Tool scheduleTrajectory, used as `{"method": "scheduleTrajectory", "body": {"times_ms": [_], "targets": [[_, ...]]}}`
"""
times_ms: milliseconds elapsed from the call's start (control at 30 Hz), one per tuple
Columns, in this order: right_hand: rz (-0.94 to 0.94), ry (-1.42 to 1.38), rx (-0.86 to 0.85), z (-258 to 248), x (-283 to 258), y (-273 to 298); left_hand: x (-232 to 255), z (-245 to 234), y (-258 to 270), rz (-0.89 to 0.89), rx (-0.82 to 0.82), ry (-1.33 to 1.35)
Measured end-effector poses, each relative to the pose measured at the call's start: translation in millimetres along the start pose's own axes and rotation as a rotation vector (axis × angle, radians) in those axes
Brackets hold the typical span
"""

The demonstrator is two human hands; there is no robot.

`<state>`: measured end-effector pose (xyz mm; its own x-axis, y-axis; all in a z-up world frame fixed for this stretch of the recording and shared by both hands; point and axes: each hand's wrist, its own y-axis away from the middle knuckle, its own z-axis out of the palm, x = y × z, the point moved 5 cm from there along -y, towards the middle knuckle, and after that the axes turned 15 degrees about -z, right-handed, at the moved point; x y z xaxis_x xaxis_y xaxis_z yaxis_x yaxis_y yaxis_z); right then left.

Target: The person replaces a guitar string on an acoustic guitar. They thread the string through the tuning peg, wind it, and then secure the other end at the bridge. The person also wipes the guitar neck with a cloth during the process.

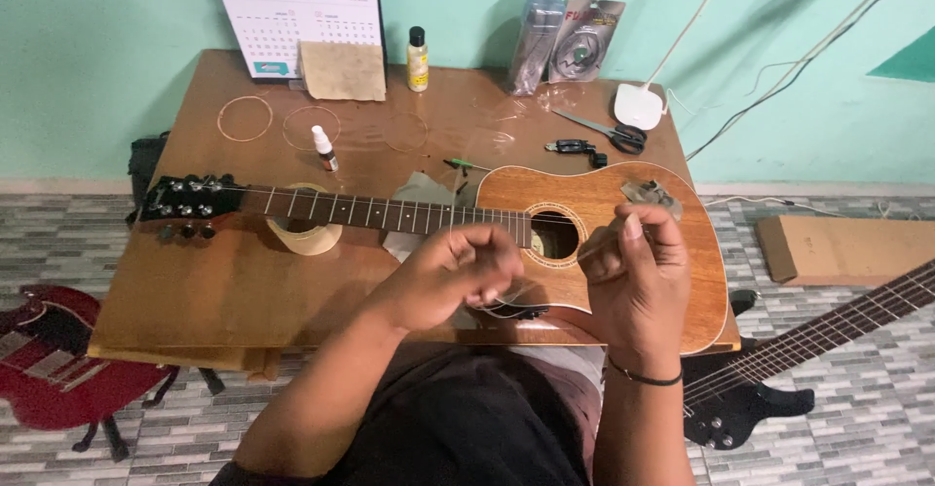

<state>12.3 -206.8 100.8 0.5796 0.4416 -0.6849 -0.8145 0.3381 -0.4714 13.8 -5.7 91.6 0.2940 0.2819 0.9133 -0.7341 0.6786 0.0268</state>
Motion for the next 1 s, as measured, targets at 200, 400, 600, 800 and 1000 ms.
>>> {"method": "scheduleTrajectory", "body": {"times_ms": [200,400,600,800,1000], "targets": [[0.091,-0.001,-0.209,31,-3,8,25,-1,5,0.170,-0.004,0.608],[0.018,0.461,-0.696,71,-16,32,42,-3,8,0.442,0.076,0.798],[-0.127,0.674,-0.801,78,-6,40,44,0,15,0.535,0.239,0.698],[-0.302,0.813,-0.731,69,-23,26,43,-18,28,0.755,0.447,0.097],[-0.135,0.637,-0.597,54,-31,13,34,-12,31,0.617,0.493,-0.297]]}}
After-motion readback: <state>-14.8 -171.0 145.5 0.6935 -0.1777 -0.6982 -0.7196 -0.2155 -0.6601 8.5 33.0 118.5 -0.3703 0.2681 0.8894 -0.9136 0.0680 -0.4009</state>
